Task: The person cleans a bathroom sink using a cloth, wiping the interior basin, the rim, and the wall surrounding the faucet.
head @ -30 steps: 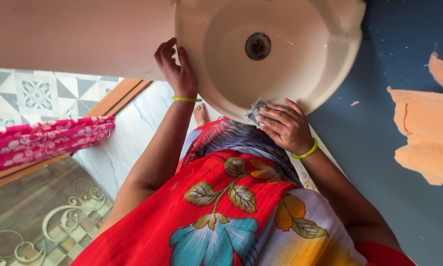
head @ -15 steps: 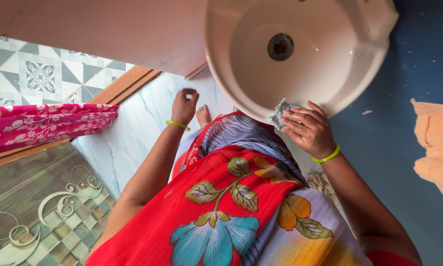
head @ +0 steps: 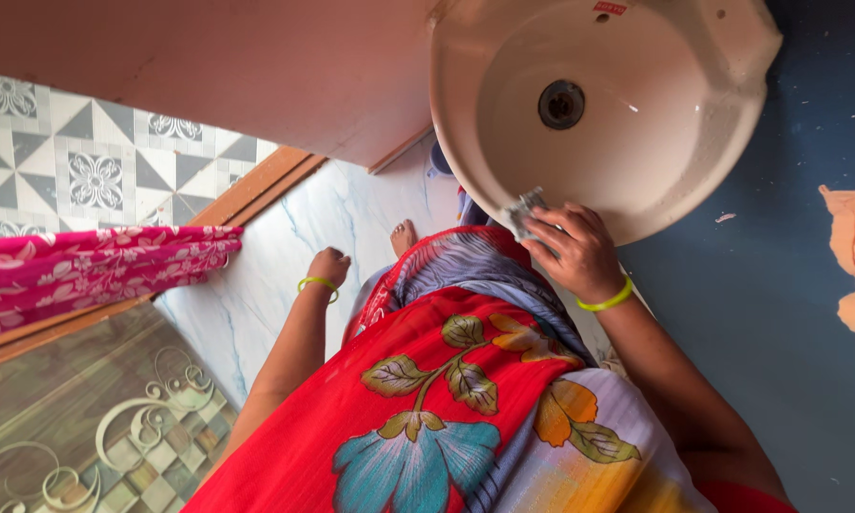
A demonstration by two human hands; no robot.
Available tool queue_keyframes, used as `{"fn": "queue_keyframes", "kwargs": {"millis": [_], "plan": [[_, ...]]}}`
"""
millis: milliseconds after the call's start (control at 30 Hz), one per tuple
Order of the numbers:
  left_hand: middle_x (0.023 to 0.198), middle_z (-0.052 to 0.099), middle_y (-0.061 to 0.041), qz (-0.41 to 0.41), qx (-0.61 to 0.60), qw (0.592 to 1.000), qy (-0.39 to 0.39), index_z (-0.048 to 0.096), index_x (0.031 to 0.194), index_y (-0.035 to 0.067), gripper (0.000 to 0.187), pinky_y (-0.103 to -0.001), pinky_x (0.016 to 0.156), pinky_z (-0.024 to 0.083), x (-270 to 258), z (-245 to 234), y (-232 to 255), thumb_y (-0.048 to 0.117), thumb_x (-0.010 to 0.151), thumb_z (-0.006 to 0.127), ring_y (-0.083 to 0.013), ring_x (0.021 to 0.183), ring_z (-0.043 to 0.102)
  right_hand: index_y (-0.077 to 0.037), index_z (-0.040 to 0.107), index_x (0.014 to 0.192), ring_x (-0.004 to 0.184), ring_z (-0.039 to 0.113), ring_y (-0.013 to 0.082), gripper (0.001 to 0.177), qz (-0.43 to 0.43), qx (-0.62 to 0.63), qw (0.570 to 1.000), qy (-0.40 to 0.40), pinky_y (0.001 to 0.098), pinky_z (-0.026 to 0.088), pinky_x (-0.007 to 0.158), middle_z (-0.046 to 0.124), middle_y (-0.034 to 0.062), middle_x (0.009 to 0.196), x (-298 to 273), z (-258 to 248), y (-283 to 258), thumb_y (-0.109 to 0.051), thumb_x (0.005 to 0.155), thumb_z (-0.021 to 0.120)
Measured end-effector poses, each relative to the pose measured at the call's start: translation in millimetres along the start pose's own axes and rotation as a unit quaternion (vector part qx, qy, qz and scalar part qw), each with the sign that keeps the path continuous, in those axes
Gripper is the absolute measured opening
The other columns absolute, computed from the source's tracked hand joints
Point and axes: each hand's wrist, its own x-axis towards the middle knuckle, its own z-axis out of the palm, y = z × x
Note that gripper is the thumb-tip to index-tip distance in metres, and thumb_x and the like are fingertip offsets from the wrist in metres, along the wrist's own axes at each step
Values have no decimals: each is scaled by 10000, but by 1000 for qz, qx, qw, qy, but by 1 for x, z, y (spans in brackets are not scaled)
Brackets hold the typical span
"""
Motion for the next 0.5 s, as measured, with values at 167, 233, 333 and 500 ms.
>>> {"fn": "queue_keyframes", "kwargs": {"millis": [167, 233, 333, 500], "plan": [[1112, 734, -257, -61, -3, 998, 12, 777, 1082, 24, 369, -462, 1003, 515, 1, -38, -8, 317, 911, 631, -413, 1104, 684, -94, 763, 1108, 1115, 657, 262, 266, 27, -13, 1000, 7, 403, 537, 995, 701, 48, 1160, -26, -28, 12, -170, 857, 808], [1124, 735, -239, -62, -26, 997, 31, 760, 1094, 16, 392, -457, 998, 513, -2, -45, -4, 340, 902, 650, -401, 1115, 678, -84, 760, 1096, 1108, 658, 264, 277, 28, 2, 1000, 9, 404, 538, 990, 703, 52, 1150, -24, -28, 10, -172, 838, 803], [1125, 740, -234, -60, -28, 998, 17, 757, 1115, 21, 404, -452, 999, 513, -6, -47, 6, 360, 924, 649, -391, 1118, 683, -76, 760, 1082, 1094, 663, 262, 273, 26, 13, 1000, 13, 405, 537, 974, 703, 56, 1126, -11, -20, 1, -177, 831, 802], [1108, 756, -210, -49, -34, 998, -7, 761, 1108, 37, 386, -426, 988, 527, -10, -48, 17, 349, 911, 648, -363, 1097, 703, -60, 758, 1084, 1014, 651, 263, 267, 43, 32, 998, 36, 405, 534, 919, 692, 63, 1101, 40, 16, -29, -196, 858, 797]]}}
